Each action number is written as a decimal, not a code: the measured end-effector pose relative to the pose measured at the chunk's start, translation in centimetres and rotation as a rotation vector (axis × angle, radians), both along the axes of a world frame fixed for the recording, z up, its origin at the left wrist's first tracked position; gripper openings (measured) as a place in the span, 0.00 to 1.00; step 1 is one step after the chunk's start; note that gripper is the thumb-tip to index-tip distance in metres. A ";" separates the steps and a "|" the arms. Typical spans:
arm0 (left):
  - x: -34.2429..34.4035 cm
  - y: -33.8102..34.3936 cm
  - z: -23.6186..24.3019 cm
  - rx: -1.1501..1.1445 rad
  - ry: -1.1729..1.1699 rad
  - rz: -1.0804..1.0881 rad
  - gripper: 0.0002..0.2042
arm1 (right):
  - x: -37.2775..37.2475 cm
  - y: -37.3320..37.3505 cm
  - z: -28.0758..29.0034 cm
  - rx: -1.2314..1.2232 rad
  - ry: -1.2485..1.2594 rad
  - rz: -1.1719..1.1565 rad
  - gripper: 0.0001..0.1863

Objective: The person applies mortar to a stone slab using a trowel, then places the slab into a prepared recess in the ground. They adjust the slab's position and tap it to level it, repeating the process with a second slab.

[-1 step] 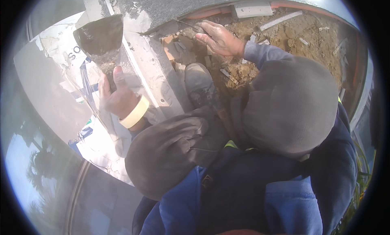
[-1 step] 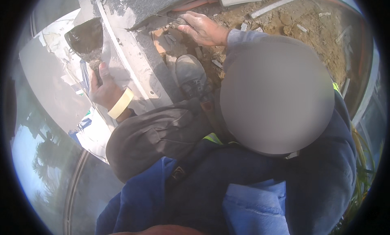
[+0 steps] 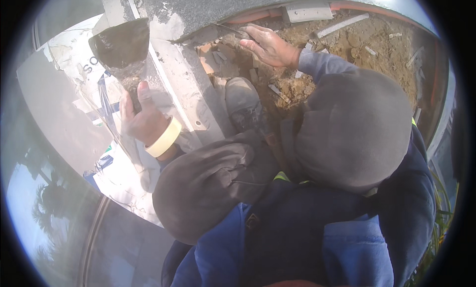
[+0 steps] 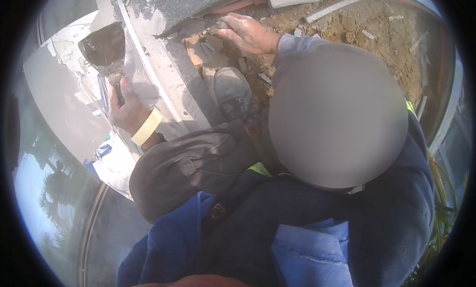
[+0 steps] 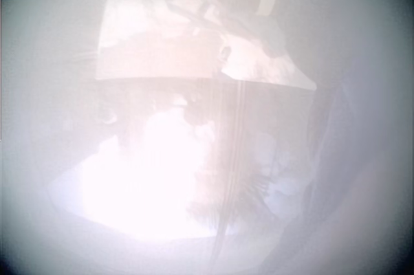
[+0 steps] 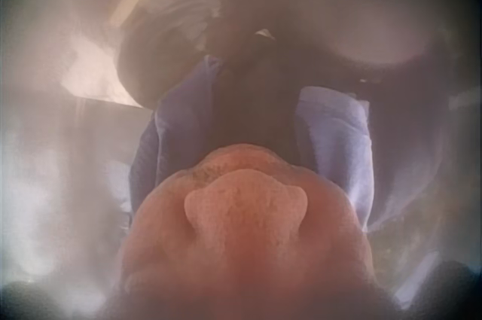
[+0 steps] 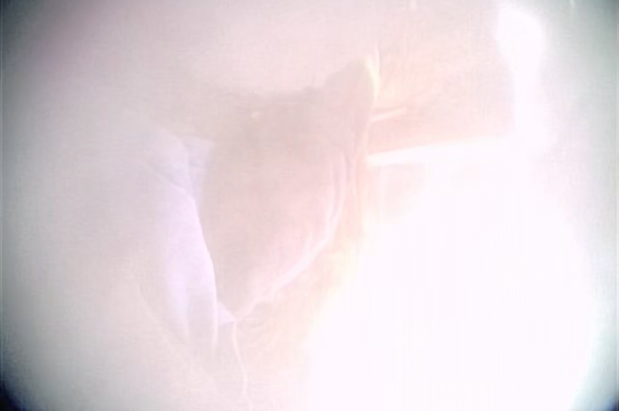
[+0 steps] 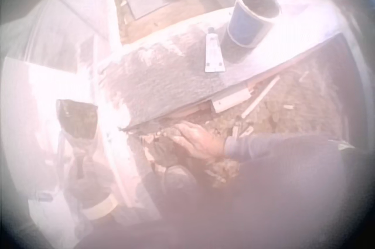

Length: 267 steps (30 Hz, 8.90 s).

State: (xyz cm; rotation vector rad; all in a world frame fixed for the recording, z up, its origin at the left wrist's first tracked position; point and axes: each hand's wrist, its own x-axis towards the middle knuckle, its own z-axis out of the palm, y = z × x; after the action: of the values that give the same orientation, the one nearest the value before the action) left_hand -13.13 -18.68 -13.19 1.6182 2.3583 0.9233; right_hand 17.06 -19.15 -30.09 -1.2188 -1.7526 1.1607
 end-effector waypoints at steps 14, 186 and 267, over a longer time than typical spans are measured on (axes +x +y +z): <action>0.3 0.5 -0.1 -0.016 -0.073 0.044 0.30 | 5.2 -1.9 -0.1 -0.286 0.007 -0.112 0.20; 117.0 -12.6 77.2 -1.288 -0.658 -1.871 0.18 | 89.9 -34.0 95.0 0.165 0.676 -1.922 0.24; 115.4 6.9 81.9 -0.345 -0.766 -1.923 0.22 | 90.4 -16.9 104.0 0.005 0.485 -1.445 0.20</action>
State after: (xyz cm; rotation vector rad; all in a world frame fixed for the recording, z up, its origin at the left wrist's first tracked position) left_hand 102.23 -11.77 68.67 1.8138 -0.0340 0.3640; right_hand 107.44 -36.02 73.90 -1.5253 -0.2362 0.4409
